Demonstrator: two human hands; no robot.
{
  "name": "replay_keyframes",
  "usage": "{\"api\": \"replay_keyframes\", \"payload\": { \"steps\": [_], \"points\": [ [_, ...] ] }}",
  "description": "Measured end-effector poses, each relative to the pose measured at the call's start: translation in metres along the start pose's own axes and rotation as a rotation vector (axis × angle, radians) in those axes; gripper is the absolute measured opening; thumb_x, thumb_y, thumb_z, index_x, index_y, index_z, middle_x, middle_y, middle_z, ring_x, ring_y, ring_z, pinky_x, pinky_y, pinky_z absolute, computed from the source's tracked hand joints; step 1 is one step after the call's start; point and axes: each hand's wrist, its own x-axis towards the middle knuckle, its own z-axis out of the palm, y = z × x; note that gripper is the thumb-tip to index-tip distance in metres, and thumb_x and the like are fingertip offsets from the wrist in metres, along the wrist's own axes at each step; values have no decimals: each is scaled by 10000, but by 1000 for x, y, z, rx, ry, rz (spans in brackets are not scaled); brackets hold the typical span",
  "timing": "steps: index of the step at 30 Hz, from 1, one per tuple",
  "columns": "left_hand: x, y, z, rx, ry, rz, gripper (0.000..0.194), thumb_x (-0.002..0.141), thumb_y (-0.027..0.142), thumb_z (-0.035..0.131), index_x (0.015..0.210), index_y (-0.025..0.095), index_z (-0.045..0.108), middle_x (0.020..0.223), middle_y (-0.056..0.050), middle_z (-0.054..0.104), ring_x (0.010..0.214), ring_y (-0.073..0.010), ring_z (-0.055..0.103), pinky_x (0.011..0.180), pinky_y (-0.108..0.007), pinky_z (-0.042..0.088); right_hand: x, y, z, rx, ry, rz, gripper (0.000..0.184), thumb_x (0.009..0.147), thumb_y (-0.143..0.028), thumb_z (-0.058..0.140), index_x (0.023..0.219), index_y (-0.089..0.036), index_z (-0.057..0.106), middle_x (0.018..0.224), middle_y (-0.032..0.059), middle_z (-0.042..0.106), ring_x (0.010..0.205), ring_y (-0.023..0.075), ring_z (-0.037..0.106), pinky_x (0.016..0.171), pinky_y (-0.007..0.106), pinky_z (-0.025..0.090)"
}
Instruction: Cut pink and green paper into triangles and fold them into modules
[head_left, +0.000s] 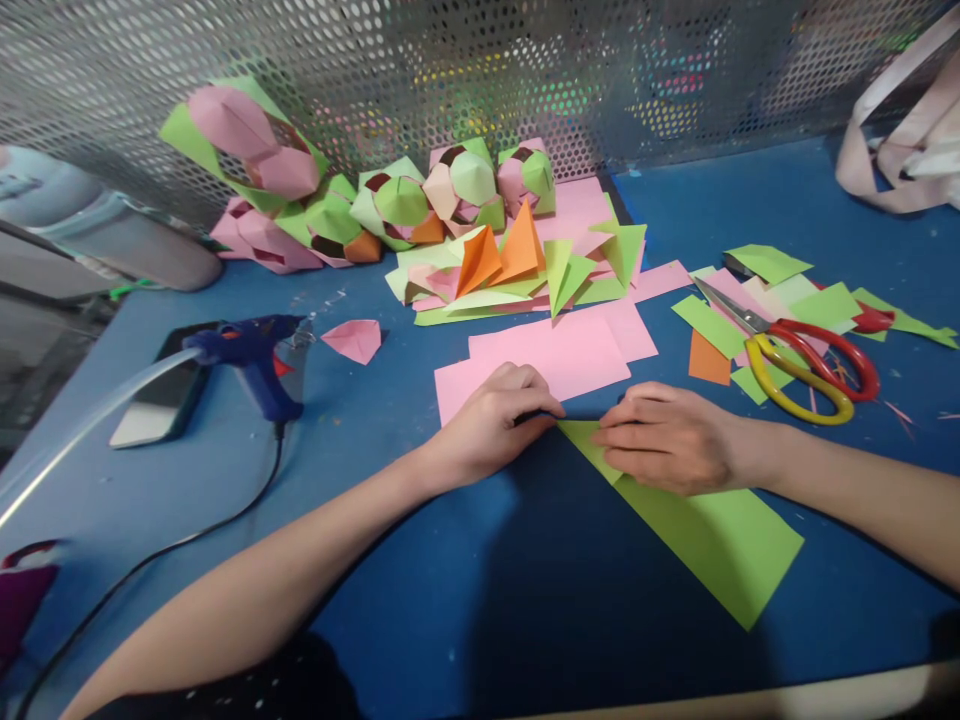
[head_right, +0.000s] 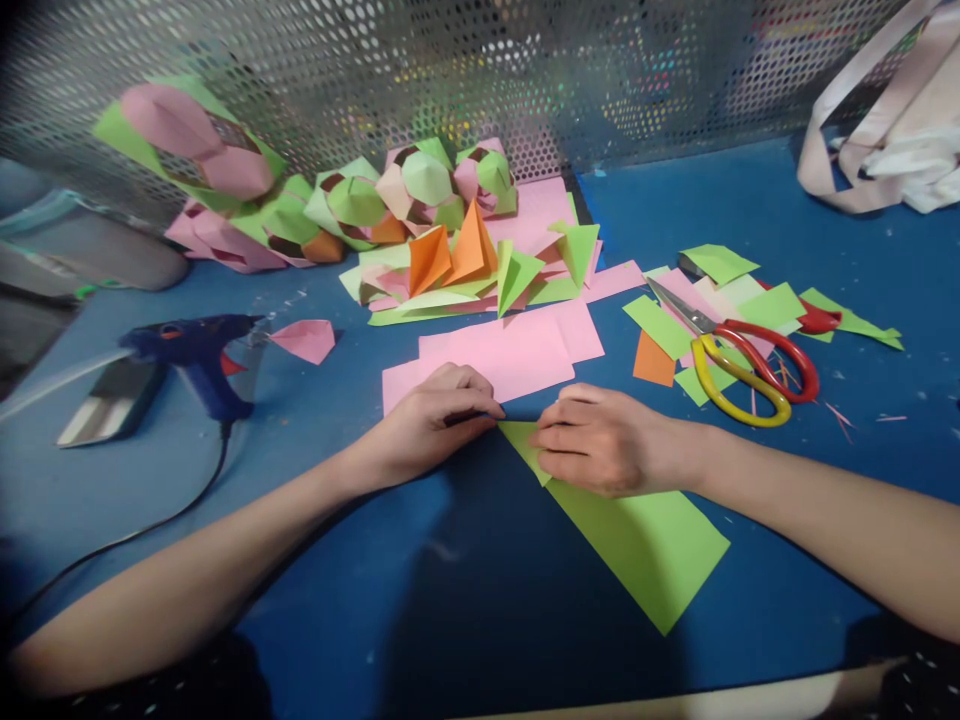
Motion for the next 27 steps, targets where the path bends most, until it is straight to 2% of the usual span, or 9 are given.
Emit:
{"api": "replay_keyframes", "payload": {
  "steps": [5,14,27],
  "points": [
    [0,1,-1,13,-16,-4,160,900,149,550,852,178,701,868,-63,607,856,-178,539,792,-340,441,1,-4,-7,-98,34,-85,88,905,-152,605,974,-137,657,1088,75,704,1083,208,592,920,407,471],
    [2,3,-3,32,-33,-5,156,877,123,558,851,181,701,869,-63,607,862,-183,541,788,-336,446,4,-2,-6,-116,47,-121,74,910,-169,603,897,-140,670,1073,46,712,1009,185,599,886,375,479],
    [2,4,-3,37,-40,-12,155,836,83,572,846,172,698,871,-59,597,868,-182,535,797,-329,433,2,-2,-4,-131,21,-141,98,928,-158,576,921,-166,673,1071,22,710,1041,174,576,888,370,463]
  ]
}}
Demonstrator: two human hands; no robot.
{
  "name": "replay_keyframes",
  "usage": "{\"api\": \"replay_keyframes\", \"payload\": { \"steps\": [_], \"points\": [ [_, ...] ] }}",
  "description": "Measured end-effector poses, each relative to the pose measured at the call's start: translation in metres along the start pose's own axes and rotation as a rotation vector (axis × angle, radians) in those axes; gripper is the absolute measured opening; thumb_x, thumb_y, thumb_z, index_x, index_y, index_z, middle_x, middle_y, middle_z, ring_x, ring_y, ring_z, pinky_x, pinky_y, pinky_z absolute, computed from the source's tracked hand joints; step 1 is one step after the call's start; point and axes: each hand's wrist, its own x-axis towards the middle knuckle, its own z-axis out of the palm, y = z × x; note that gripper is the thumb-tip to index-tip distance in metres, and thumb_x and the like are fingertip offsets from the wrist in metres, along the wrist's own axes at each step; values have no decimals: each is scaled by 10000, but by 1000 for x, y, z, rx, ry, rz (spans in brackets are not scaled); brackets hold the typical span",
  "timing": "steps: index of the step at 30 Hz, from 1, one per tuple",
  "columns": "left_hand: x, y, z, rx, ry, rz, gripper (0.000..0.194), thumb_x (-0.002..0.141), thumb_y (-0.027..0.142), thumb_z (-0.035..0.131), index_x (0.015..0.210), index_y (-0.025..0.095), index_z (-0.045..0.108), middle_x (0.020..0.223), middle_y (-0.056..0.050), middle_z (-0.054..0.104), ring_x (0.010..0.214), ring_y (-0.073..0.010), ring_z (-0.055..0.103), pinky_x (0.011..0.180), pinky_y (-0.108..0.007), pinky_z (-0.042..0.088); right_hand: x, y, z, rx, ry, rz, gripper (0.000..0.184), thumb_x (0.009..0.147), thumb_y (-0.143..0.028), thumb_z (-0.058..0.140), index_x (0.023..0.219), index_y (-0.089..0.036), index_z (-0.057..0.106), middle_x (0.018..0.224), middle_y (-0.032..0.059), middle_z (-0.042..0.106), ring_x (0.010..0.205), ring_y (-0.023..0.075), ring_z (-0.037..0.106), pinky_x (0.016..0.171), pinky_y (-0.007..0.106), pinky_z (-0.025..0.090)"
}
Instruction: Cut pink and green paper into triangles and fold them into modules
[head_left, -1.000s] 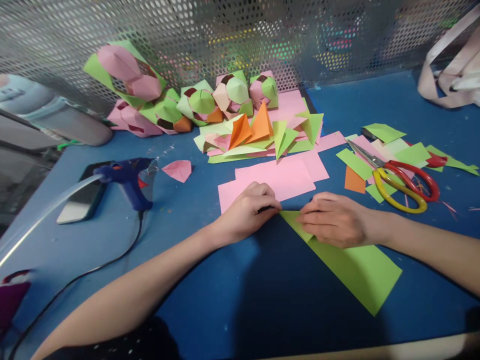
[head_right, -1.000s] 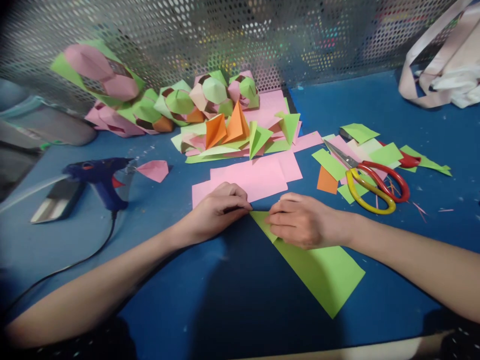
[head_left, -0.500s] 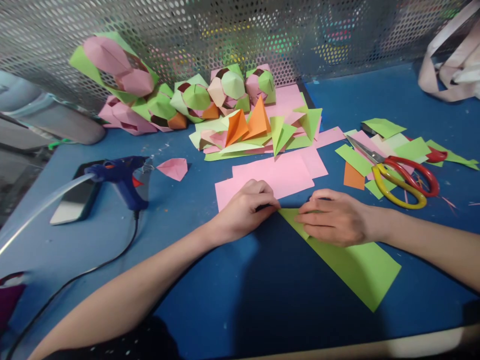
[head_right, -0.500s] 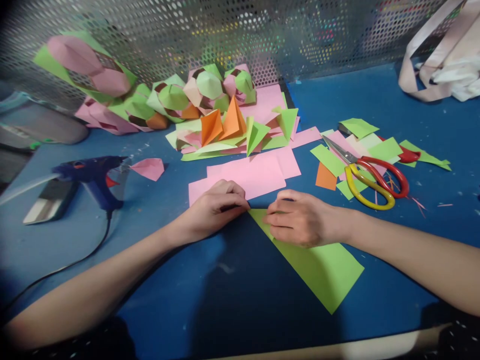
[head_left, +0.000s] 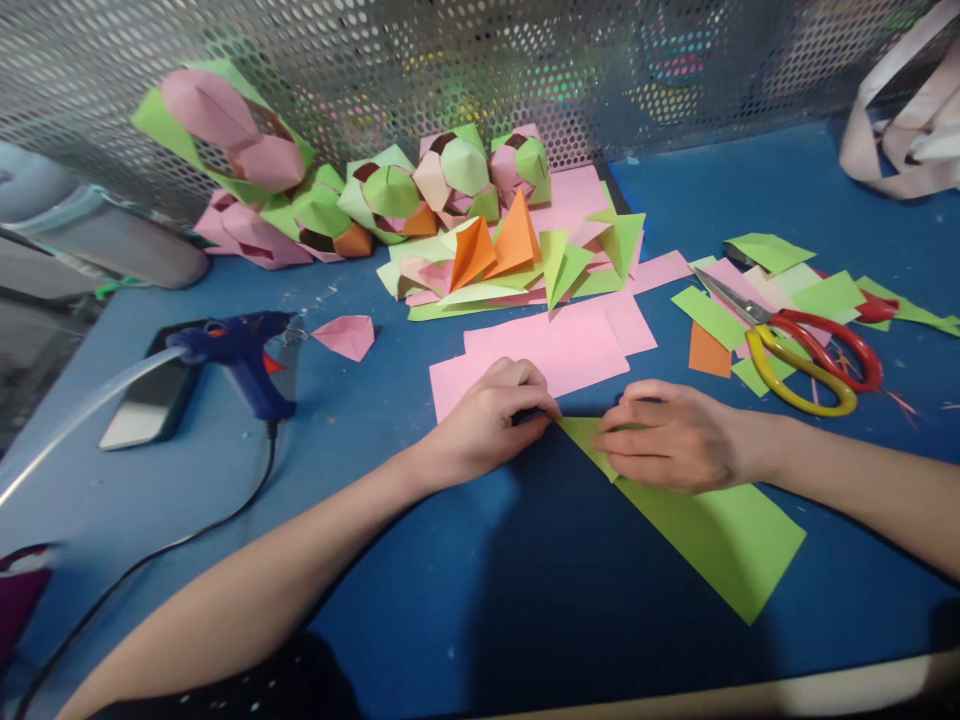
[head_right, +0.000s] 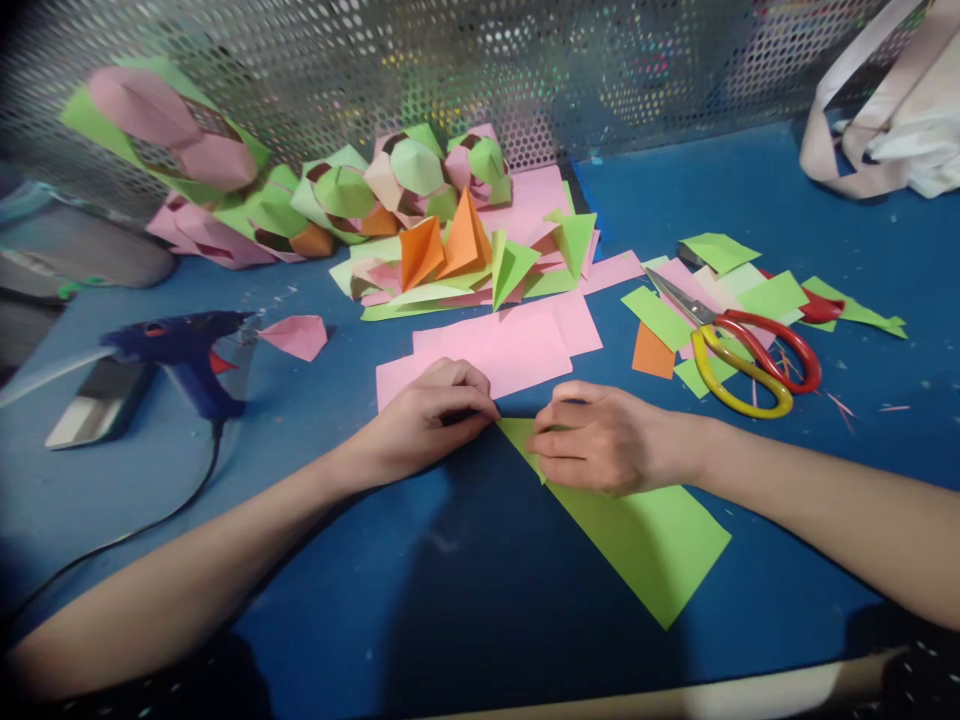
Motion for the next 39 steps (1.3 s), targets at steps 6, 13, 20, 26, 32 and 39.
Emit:
{"api": "replay_keyframes", "payload": {
  "steps": [6,13,20,26,32,39],
  "points": [
    [0,1,0,3,-2,-5,162,836,81,561,839,170,696,867,-63,597,861,-185,529,785,-336,435,-1,0,1,15,-11,3,83,918,-157,592,924,-163,674,1092,36,704,1043,176,586,899,385,458],
    [0,1,0,7,-1,-9,166,836,89,551,845,172,694,874,-65,597,871,-189,528,792,-346,444,2,1,-3,-5,6,-16,78,910,-154,599,930,-152,675,1075,33,707,1021,180,589,889,373,465],
    [0,0,0,24,-18,-8,162,832,103,556,840,189,692,867,-51,592,861,-182,522,793,-345,443,1,-1,-5,-17,-1,-29,80,914,-167,593,928,-161,671,1070,42,698,1010,180,576,910,383,454],
    [0,1,-1,17,-31,-9,164,833,98,554,850,177,696,883,-59,590,876,-189,522,800,-346,440,0,-4,-8,-59,-46,-33,79,920,-156,576,928,-166,654,1031,43,673,1001,179,550,900,367,434],
    [-1,-1,-1,16,-31,-13,167,824,85,560,850,179,695,890,-55,588,882,-189,522,803,-348,439,1,-3,-10,-23,-79,23,120,941,-175,539,915,-174,657,937,30,677,906,169,543,866,370,428],
    [-1,0,0,9,-27,-13,168,819,86,563,851,182,697,889,-57,591,880,-190,525,802,-354,443,2,-2,-11,-7,-83,43,146,941,-175,530,895,-177,668,916,27,685,887,168,548,857,370,430]
  ]
}}
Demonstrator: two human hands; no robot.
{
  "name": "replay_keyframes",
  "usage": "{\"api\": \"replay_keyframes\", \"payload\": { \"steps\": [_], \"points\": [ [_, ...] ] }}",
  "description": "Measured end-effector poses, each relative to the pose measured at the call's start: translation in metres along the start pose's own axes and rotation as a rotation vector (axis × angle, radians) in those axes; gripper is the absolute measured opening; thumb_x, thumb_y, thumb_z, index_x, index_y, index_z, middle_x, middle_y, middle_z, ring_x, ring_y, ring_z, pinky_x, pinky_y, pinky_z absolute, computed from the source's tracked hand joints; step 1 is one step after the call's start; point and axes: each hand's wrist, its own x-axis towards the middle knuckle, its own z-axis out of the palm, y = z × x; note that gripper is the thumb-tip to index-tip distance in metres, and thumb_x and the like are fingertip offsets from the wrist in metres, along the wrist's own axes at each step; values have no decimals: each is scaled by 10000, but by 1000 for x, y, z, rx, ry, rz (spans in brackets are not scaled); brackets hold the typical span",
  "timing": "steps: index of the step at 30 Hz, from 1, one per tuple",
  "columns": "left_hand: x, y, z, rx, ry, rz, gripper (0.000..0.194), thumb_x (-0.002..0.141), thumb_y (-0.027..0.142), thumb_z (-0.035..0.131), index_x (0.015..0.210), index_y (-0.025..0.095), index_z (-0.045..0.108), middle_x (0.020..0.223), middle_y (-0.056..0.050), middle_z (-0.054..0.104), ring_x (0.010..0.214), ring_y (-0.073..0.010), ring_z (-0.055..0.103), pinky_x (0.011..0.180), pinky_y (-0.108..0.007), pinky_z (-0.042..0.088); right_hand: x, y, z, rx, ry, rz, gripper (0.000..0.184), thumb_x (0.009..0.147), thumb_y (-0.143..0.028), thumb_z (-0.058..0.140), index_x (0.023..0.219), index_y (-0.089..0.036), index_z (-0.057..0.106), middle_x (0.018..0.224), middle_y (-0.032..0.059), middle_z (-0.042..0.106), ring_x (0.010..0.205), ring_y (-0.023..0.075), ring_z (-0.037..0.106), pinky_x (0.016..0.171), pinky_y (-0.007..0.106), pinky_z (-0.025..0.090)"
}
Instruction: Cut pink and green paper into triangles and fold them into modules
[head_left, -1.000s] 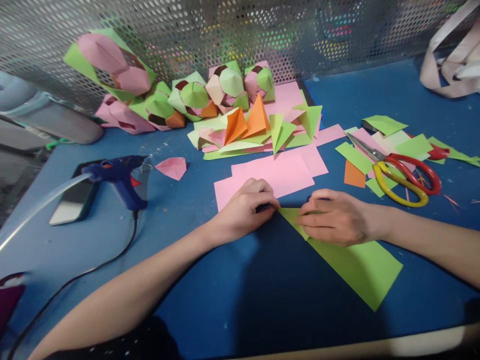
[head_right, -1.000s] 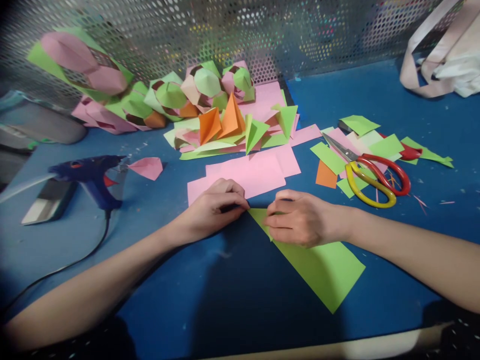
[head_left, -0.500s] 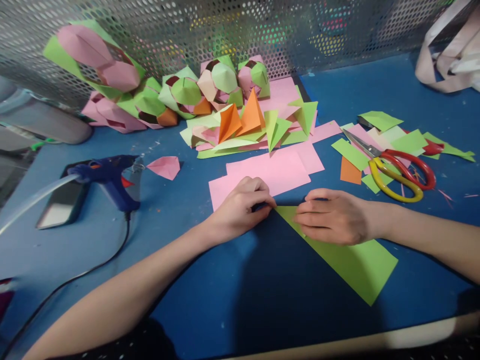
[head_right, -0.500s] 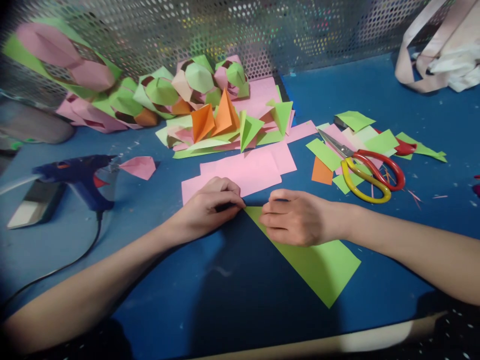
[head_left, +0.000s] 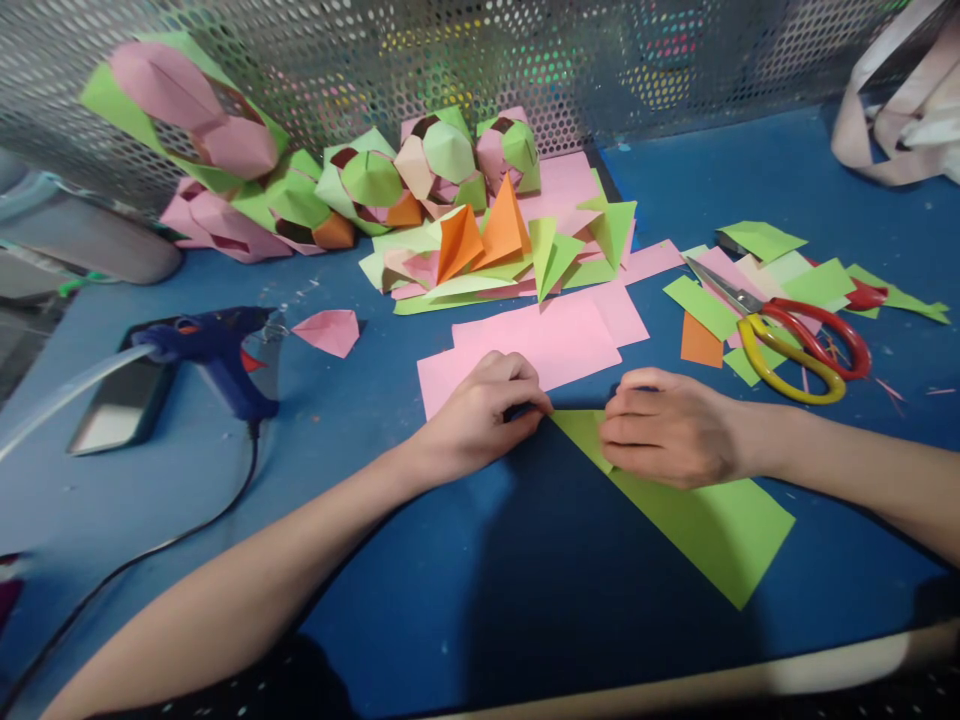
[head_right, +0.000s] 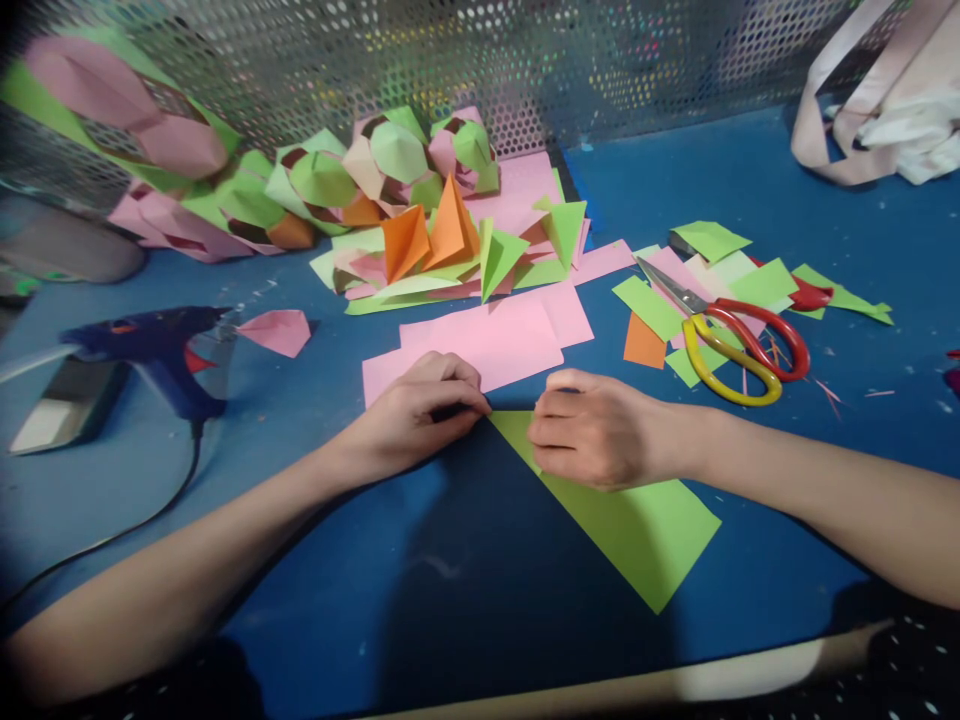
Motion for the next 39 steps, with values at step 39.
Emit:
{"api": "replay_keyframes", "payload": {
  "steps": [39],
  "points": [
    [-28,66,39,400,107,306,239,906,169,526,1086,35,609,1096,-209,671,1077,-299,636,892,-420,584,15,-46,-23,-168,-277,96,149,805,-193,587,805,-155,731,834,124,682,776,276,582,812,461,409]
  ]
}}
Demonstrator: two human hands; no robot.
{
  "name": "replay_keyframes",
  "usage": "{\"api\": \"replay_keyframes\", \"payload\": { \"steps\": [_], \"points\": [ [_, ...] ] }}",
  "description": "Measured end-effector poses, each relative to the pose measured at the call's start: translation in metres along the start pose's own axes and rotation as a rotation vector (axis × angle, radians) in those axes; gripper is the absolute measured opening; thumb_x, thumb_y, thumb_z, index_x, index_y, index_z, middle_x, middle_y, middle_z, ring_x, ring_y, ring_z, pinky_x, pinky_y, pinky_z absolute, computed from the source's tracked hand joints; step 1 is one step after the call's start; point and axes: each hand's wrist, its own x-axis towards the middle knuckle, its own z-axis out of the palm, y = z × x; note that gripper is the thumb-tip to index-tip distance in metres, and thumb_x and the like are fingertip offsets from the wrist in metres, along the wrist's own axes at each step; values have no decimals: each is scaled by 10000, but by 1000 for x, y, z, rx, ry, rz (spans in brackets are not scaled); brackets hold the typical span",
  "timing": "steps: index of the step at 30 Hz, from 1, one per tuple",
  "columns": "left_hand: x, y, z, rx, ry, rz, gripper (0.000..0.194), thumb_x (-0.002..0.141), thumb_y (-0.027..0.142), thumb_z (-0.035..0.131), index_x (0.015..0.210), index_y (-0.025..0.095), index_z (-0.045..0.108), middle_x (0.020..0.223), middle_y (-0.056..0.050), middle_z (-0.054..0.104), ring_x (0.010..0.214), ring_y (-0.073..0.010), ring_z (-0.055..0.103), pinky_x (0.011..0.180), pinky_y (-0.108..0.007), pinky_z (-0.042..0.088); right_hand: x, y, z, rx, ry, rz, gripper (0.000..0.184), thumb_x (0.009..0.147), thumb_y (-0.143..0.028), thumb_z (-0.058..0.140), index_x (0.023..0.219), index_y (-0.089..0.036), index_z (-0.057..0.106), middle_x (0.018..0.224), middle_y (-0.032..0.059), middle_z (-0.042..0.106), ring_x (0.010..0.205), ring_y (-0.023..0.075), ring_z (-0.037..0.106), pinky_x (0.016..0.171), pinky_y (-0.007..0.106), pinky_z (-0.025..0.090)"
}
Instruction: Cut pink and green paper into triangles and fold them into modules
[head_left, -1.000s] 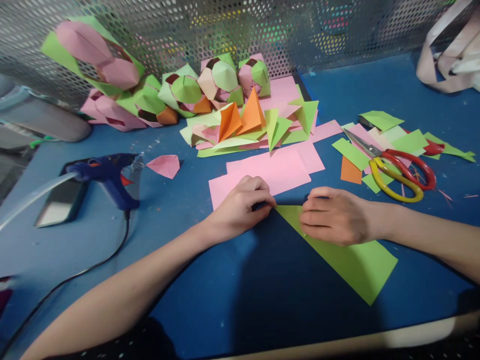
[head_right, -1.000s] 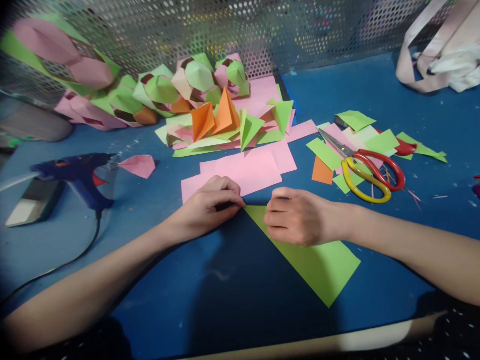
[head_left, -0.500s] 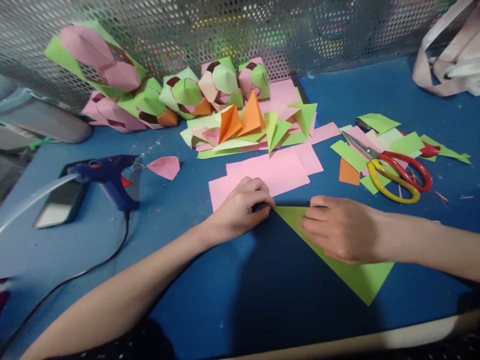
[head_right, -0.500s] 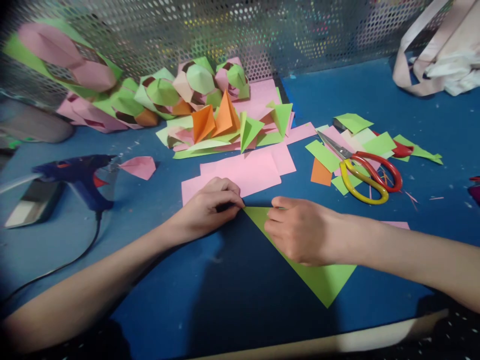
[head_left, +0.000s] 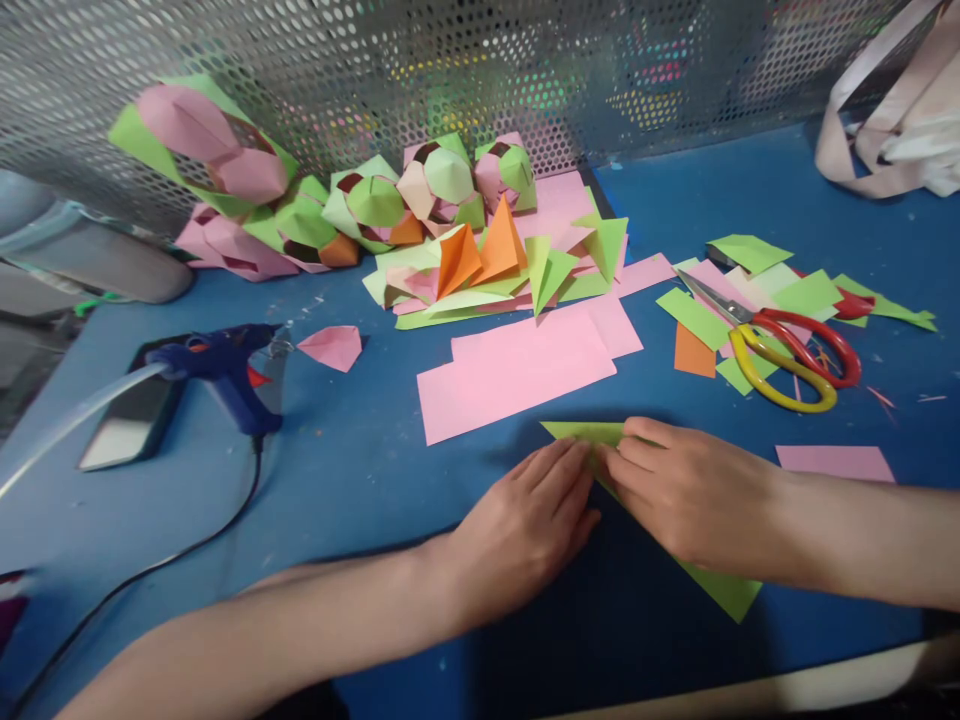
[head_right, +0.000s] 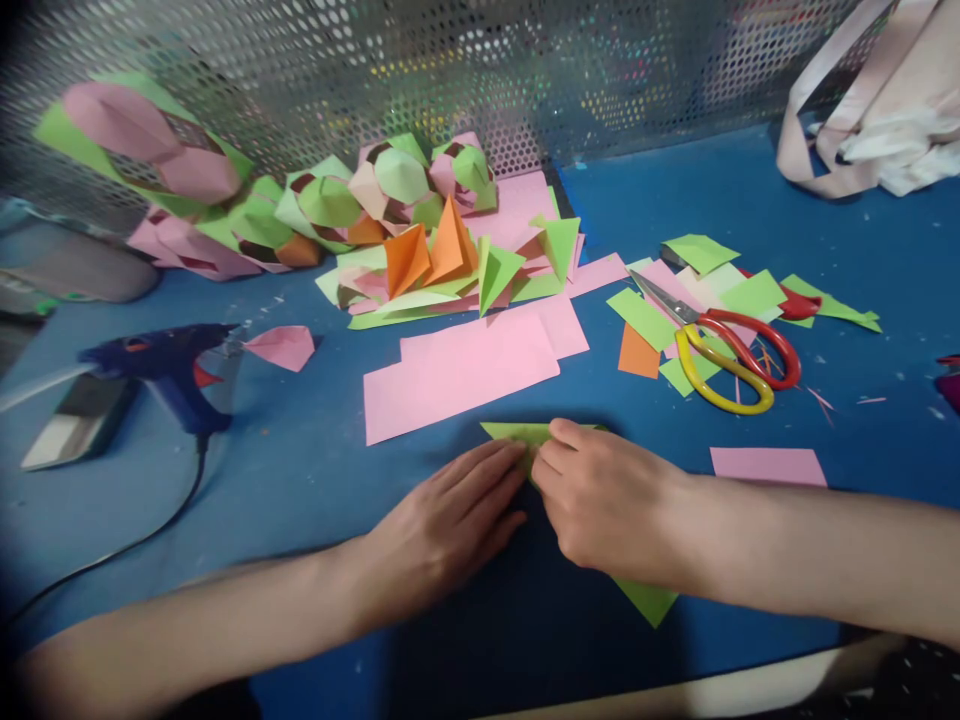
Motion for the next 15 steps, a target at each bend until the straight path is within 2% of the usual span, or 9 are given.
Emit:
{"api": "replay_keyframes", "payload": {
  "steps": [3,5,11,15],
  "points": [
    [-2,1,5,143,-9,5,357,915,276,539,1098,-23,607,1138,-263,659,1089,-351,639,909,-456,582,-1,-3,0,5,-11,4,132,795,-191,601,784,-160,729,819,119,681,777,274,579,832,469,408],
    [-2,-4,7,209,-13,-16,373,918,287,535,1089,-35,612,1133,-273,662,1066,-355,653,883,-445,596,-1,-4,-1,4,-12,7,131,797,-184,601,787,-156,728,825,117,681,782,269,578,834,465,410],
    [2,-28,2,330,22,-37,331,917,259,539,1043,-33,632,1025,-236,698,993,-320,680,858,-419,606,-1,-3,-4,6,-62,15,180,847,-160,544,841,-150,723,871,113,685,795,252,580,843,451,404],
    [5,-26,-7,369,58,-40,284,878,200,583,1006,-47,642,1018,-243,680,996,-345,654,838,-457,604,-2,-4,-3,-7,-67,28,174,857,-185,552,868,-149,722,928,115,691,837,249,571,848,446,395]
  ]
}}
